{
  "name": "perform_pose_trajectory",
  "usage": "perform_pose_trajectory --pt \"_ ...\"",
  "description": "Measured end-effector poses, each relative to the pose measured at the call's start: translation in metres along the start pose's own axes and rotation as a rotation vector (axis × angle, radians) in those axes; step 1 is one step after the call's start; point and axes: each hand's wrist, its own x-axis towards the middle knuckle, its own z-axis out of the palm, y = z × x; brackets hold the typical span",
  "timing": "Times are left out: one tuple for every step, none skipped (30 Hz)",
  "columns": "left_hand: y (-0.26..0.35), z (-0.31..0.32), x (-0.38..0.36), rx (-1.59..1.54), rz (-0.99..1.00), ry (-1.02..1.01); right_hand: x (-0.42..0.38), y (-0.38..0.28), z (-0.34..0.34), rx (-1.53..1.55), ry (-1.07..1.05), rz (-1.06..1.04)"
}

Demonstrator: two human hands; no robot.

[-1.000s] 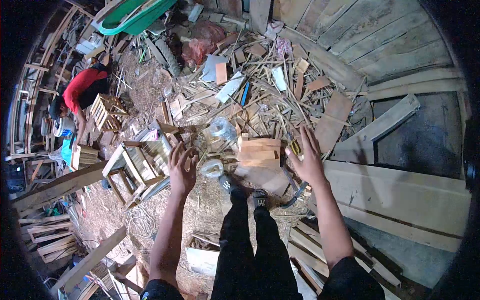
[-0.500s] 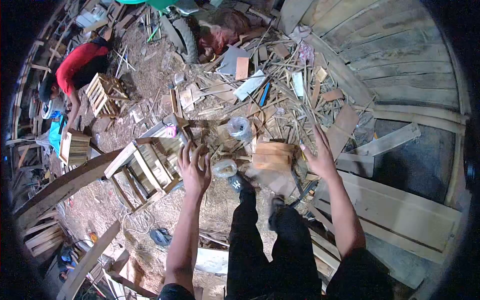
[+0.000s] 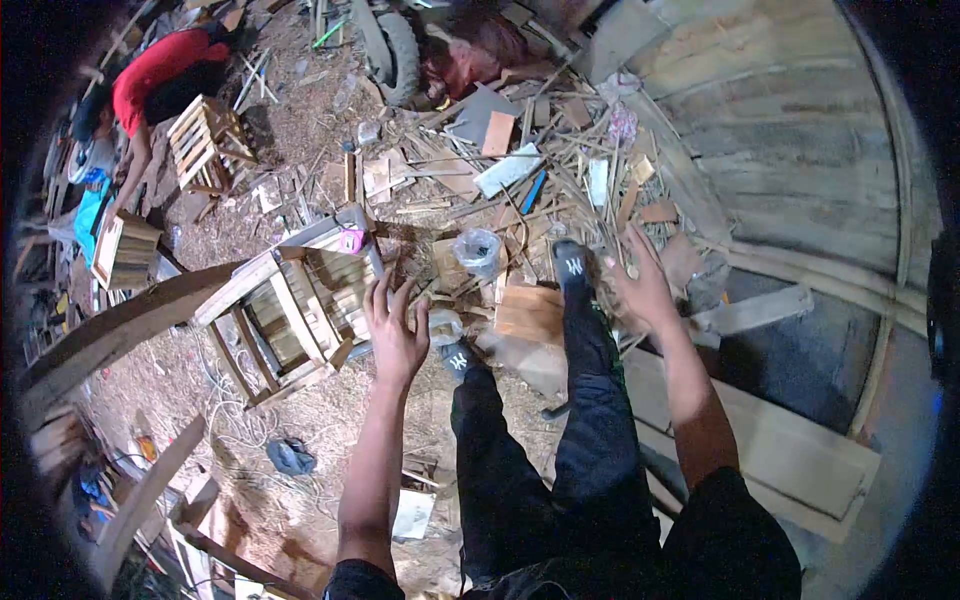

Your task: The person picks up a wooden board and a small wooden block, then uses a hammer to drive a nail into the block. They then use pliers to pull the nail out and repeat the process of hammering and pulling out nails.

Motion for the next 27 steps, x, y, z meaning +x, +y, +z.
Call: perform_pose_trajectory --pt "-0.001 0.001 0.001 -0.002 -0.004 0.018 0.007 0.001 -0.002 -0.007 0.004 0.02" --pt "-0.002 0.003 0.003 -0.002 -0.004 0.034 0.013 0.003 -0.001 -0.012 0.012 0.044" --pt "-0.002 0.004 0.007 -0.017 -0.009 0.036 0.021 0.0 -0.001 0.041 0.026 0.036" --pt "-0.003 0.006 0.01 -0.029 -0.024 0.029 0.031 0.006 0.003 0.044 0.029 0.018" --pt "-0.003 0.01 0.013 -0.036 -0.025 0.045 0.041 0.015 0.007 0.011 0.028 0.012" --pt "-0.002 0.014 0.019 -0.044 -0.025 0.057 0.051 0.017 0.009 -0.023 0.027 0.008" --pt "-0.001 0.018 0.026 -0.042 -0.028 0.065 0.062 0.021 0.012 -0.033 0.02 0.003" --pt "-0.001 0.023 0.032 -0.029 -0.043 0.066 0.073 0.025 0.017 -0.032 0.014 -0.004" --pt "0.001 0.03 0.039 -0.017 -0.062 0.066 0.086 0.033 0.022 -0.02 0.002 -0.04" --pt "0.002 0.037 0.047 -0.014 -0.075 0.071 0.101 0.042 0.028 -0.008 -0.014 -0.076" --pt "0.002 0.045 0.056 -0.001 -0.086 0.069 0.119 0.053 0.035 -0.068 -0.037 -0.071" --pt "0.003 0.056 0.065 0.012 -0.1 0.065 0.139 0.062 0.038 -0.068 -0.055 -0.081" --pt "0.005 0.066 0.075 0.054 -0.116 0.064 0.155 0.069 0.042 -0.045 -0.08 -0.096" --pt "0.008 0.076 0.088 0.056 -0.131 0.052 0.168 0.077 0.046 -0.017 -0.098 -0.098" --pt "0.009 0.09 0.099 0.073 -0.141 0.037 0.181 0.081 0.041 0.009 -0.122 -0.085" --pt "0.011 0.103 0.111 0.09 -0.151 0.025 0.193 0.096 0.042 0.019 -0.126 -0.068" --pt "0.012 0.117 0.124 0.072 -0.146 0.019 0.208 0.108 0.039 0.029 -0.133 -0.081" --pt "0.017 0.127 0.138 0.105 -0.153 -0.004 0.223 0.122 0.036 0.038 -0.14 -0.096" --pt "0.022 0.137 0.153 0.13 -0.155 -0.02 0.236 0.137 0.031 0.052 -0.148 -0.099" --pt "0.026 0.147 0.167 0.154 -0.156 -0.039 0.25 0.152 0.026 0.058 -0.155 -0.09" --pt "0.032 0.157 0.182 0.207 -0.105 -0.043 0.263 0.166 0.021 0.061 -0.147 -0.088" --pt "0.036 0.164 0.197 0.201 -0.098 -0.06 0.278 0.179 0.017 0.066 -0.138 -0.089" --pt "0.04 0.171 0.211 0.181 -0.101 -0.091 0.292 0.192 0.011 0.058 -0.16 -0.057" --pt "0.044 0.178 0.226 0.161 -0.102 -0.12 0.307 0.199 0.005 0.066 -0.169 -0.046" --pt "0.049 0.187 0.241 0.186 -0.096 -0.129 0.322 0.204 -0.002 0.094 -0.159 -0.032" --pt "0.053 0.197 0.256 0.211 -0.089 -0.137 0.337 0.211 -0.006 0.121 -0.148 -0.02" --pt "0.054 0.206 0.271 0.192 -0.101 -0.146 0.353 0.223 -0.006 0.091 -0.133 -0.042"
